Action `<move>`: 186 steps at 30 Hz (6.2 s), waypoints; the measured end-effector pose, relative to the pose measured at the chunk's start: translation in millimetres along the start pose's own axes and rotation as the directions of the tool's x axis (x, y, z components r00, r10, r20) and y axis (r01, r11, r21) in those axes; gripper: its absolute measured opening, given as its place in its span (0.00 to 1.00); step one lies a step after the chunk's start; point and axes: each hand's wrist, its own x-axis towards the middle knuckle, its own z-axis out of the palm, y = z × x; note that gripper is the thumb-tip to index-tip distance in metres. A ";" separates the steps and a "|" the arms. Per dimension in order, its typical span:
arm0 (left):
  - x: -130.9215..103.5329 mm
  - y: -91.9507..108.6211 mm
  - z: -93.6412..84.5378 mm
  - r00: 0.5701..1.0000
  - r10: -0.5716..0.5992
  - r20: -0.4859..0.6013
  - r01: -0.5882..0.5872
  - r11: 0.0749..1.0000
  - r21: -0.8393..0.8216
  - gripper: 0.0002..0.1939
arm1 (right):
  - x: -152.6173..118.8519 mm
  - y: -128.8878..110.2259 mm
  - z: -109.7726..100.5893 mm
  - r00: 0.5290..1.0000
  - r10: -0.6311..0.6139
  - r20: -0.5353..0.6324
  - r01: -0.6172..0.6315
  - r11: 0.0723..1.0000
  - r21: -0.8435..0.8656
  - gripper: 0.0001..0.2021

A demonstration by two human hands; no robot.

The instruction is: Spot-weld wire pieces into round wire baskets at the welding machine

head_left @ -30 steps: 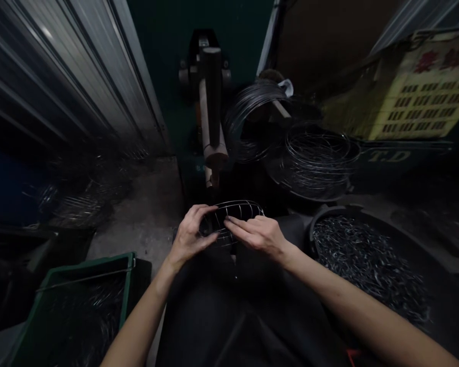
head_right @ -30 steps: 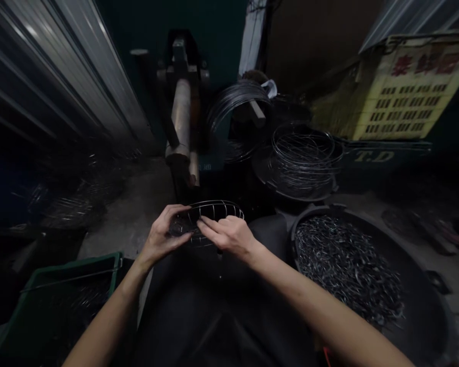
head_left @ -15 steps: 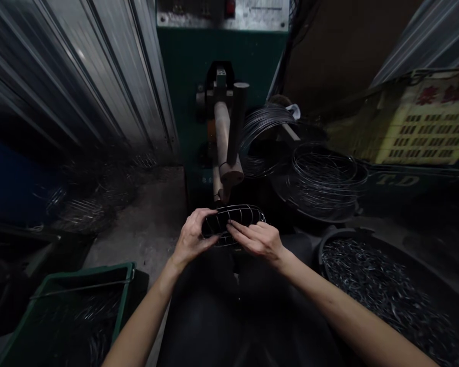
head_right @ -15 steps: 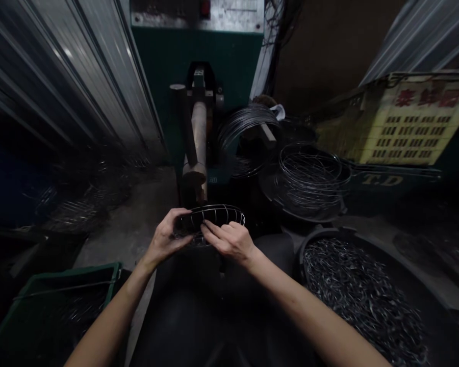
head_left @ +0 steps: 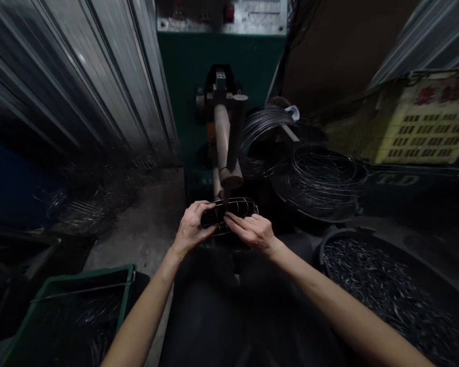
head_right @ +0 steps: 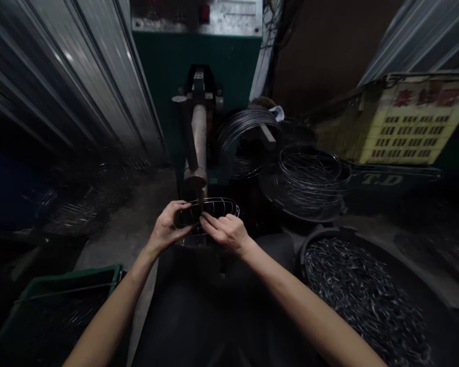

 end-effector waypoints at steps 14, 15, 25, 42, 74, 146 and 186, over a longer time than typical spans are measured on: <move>-42.7 -21.5 7.5 0.977 -0.210 -0.042 0.206 0.976 -0.071 0.47 | -85.7 -16.1 -84.6 0.916 0.385 0.111 -0.390 0.920 0.027 0.22; -40.8 -19.2 7.7 0.978 -0.203 -0.047 0.200 0.978 -0.056 0.47 | -98.8 -14.4 -93.9 0.893 0.431 0.128 -0.437 0.899 0.027 0.24; -20.7 -7.3 3.8 0.990 -0.141 -0.019 0.142 0.987 0.074 0.29 | -116.0 7.8 -102.4 0.702 0.674 0.230 -0.699 0.713 0.042 0.12; -123.4 50.9 -112.6 0.894 0.219 0.392 -0.292 0.946 0.137 0.15 | 12.6 -26.5 59.0 0.446 -0.017 0.895 -0.680 0.643 0.351 0.14; -34.3 74.1 -24.0 0.642 -0.756 -0.125 0.341 0.428 -0.837 0.26 | -12.8 -36.9 -68.3 0.274 0.124 0.954 -0.815 -0.497 0.299 0.09; 15.7 73.5 22.3 0.699 -0.587 0.408 0.283 -0.297 -0.912 0.20 | 32.5 49.7 30.0 0.569 0.595 0.568 -0.583 -0.196 0.789 0.13; 19.9 69.4 20.4 0.650 -0.747 0.138 0.097 -0.099 -0.990 0.18 | 0.6 32.5 -2.5 0.471 0.633 0.614 -0.653 -0.218 0.726 0.17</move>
